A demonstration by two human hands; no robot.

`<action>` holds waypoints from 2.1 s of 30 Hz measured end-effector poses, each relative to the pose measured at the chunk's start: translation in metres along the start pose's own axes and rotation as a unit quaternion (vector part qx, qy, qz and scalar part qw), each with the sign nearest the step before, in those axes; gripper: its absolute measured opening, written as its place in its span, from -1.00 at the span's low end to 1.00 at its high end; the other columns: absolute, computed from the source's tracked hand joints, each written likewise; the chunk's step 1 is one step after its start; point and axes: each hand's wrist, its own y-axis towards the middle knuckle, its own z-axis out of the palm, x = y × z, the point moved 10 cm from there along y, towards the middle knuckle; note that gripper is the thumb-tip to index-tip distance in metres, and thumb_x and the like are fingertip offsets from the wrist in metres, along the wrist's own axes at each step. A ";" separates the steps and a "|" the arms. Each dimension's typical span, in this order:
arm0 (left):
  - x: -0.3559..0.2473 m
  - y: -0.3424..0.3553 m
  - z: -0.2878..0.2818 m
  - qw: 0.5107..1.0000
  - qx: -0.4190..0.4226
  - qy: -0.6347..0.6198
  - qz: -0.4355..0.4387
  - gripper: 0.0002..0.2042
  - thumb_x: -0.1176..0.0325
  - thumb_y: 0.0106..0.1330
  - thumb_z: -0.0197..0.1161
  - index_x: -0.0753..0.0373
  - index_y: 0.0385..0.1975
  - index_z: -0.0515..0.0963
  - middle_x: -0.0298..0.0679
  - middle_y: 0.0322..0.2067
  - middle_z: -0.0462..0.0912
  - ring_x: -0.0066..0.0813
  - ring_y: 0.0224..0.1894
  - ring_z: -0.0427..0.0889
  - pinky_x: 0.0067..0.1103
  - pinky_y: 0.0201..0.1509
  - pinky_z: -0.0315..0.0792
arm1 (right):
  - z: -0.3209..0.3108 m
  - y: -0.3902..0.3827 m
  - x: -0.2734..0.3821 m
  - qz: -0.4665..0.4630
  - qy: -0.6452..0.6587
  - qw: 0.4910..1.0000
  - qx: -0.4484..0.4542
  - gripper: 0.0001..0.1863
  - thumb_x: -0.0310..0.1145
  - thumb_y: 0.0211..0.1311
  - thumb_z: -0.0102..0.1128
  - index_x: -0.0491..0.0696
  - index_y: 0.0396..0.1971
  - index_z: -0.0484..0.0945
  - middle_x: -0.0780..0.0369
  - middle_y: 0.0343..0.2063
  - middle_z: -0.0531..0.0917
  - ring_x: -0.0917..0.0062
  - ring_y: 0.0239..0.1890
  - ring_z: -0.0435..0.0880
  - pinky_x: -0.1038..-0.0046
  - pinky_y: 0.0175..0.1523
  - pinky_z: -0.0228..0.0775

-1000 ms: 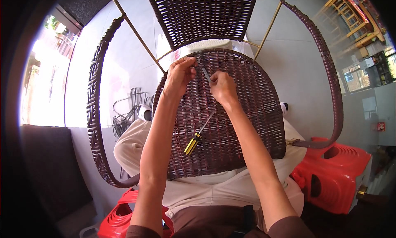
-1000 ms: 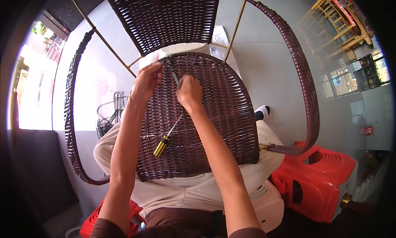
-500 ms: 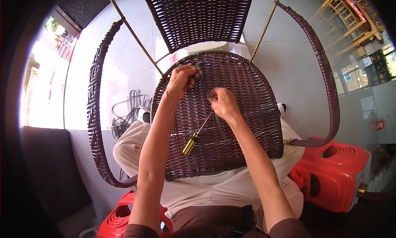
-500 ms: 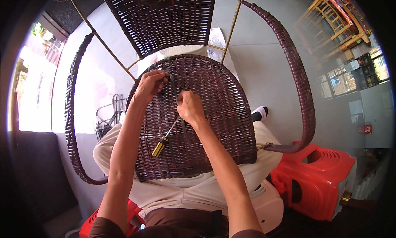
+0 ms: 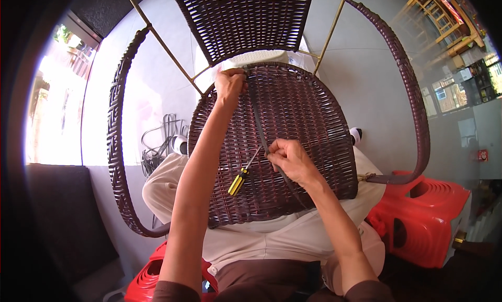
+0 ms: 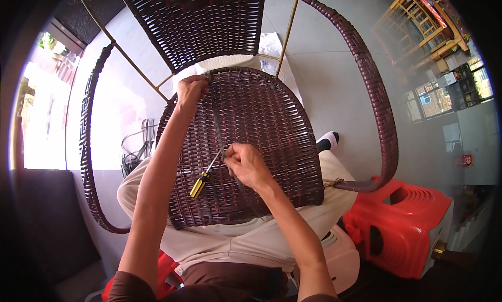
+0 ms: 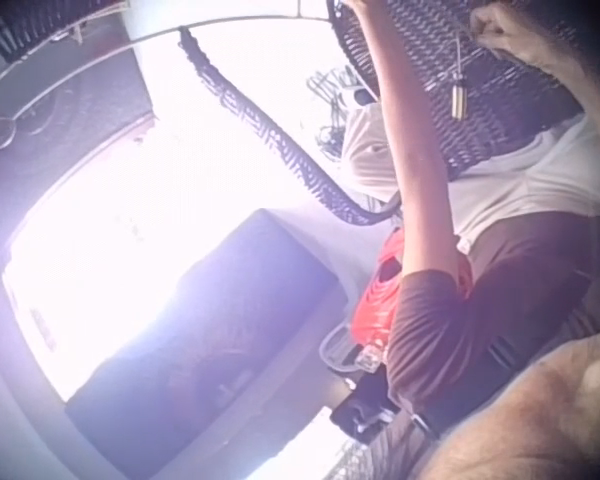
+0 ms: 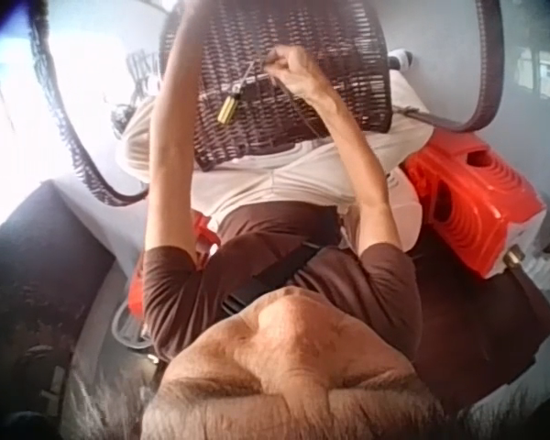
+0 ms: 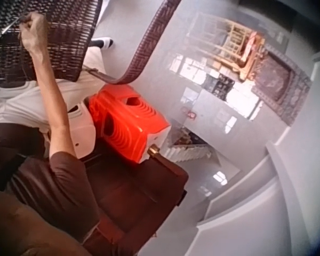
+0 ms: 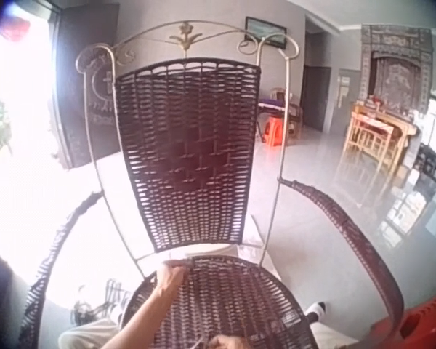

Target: The person weaves replacement plastic strips into the back of a wicker chair using a screwdriver to create space between existing strands.

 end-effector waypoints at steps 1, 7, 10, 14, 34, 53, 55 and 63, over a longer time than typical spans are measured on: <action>0.007 0.004 -0.004 0.999 -0.016 0.029 -0.003 -0.83 0.50 0.04 0.06 0.37 -0.44 0.60 -0.20 -0.59 0.60 -0.55 -0.63 0.53 -0.65 -0.58 0.44 | 0.002 -0.004 -0.003 -0.007 0.011 1.000 -0.006 -0.93 -0.55 0.08 0.07 -0.24 -0.47 0.49 0.28 -0.77 0.52 0.70 -0.72 0.43 0.61 -0.57 0.26; 0.002 0.011 -0.002 0.986 -0.016 0.159 0.039 -0.75 0.30 -0.02 0.10 0.39 -0.54 0.58 -0.22 -0.73 0.48 -0.50 -0.66 0.45 -0.57 -0.54 0.33 | 0.006 -0.013 -0.013 -0.014 0.058 0.998 -0.035 -0.95 -0.55 0.07 0.10 -0.23 -0.49 0.49 0.29 -0.74 0.51 0.71 -0.72 0.39 0.61 -0.57 0.26; -0.007 0.007 -0.001 0.985 0.017 0.169 0.022 -0.75 0.28 -0.07 0.15 0.41 -0.63 0.54 -0.16 -0.69 0.52 -0.42 -0.59 0.51 -0.48 -0.42 0.41 | 0.013 -0.010 -0.014 -0.022 0.051 0.998 -0.021 -0.95 -0.56 0.06 0.12 -0.24 -0.50 0.49 0.28 -0.70 0.51 0.70 -0.69 0.40 0.60 -0.56 0.27; -0.008 0.015 0.005 0.966 0.054 0.246 0.063 -0.73 0.28 -0.08 0.19 0.43 -0.67 0.51 -0.14 -0.71 0.50 -0.40 -0.61 0.49 -0.47 -0.43 0.40 | 0.013 -0.011 -0.014 -0.029 0.066 0.997 -0.028 -0.95 -0.57 0.06 0.12 -0.23 -0.52 0.48 0.29 -0.71 0.51 0.72 -0.70 0.38 0.61 -0.58 0.25; 0.003 -0.035 -0.019 0.993 -0.043 0.055 0.099 -0.77 0.38 0.12 0.12 0.44 -0.36 0.52 -0.09 -0.59 0.60 -0.49 -0.66 0.58 -0.62 -0.53 0.49 | 0.035 -0.072 -0.027 0.029 0.136 0.990 0.025 -0.97 -0.56 0.15 0.01 -0.20 -0.44 0.41 0.34 -0.71 0.45 0.77 -0.66 0.37 0.69 -0.56 0.20; 0.066 -0.090 0.037 0.982 0.018 -0.168 -0.087 -0.86 0.44 0.29 -0.12 0.18 -0.47 0.40 -0.51 -0.75 0.19 -0.79 -0.78 0.02 -0.76 -0.78 -0.12 | 0.023 -0.078 -0.015 -0.091 -0.052 0.993 -0.062 -0.88 -0.57 0.10 0.00 -0.21 -0.37 0.50 0.11 -0.66 0.53 0.48 -0.68 0.48 0.52 -0.47 0.31; 0.070 -0.088 0.033 0.988 0.004 -0.136 -0.074 -0.85 0.46 0.26 -0.10 0.23 -0.50 0.43 -0.48 -0.74 0.25 -0.76 -0.73 0.09 -0.72 -0.71 -0.05 | 0.021 -0.079 -0.009 -0.103 -0.085 0.989 -0.070 -0.88 -0.57 0.09 0.00 -0.20 -0.37 0.50 0.04 -0.57 0.56 0.26 -0.55 0.58 0.42 -0.41 0.37; 0.056 -0.112 0.027 0.997 -0.042 -0.057 -0.008 -0.78 0.43 0.30 -0.12 0.35 -0.48 0.47 -0.37 -0.75 0.35 -0.68 -0.70 0.25 -0.67 -0.64 0.15 | 0.021 -0.082 -0.011 -0.086 -0.112 0.989 -0.054 -0.89 -0.53 0.07 0.03 -0.19 -0.39 0.50 0.04 -0.55 0.57 0.18 -0.49 0.57 0.35 -0.39 0.37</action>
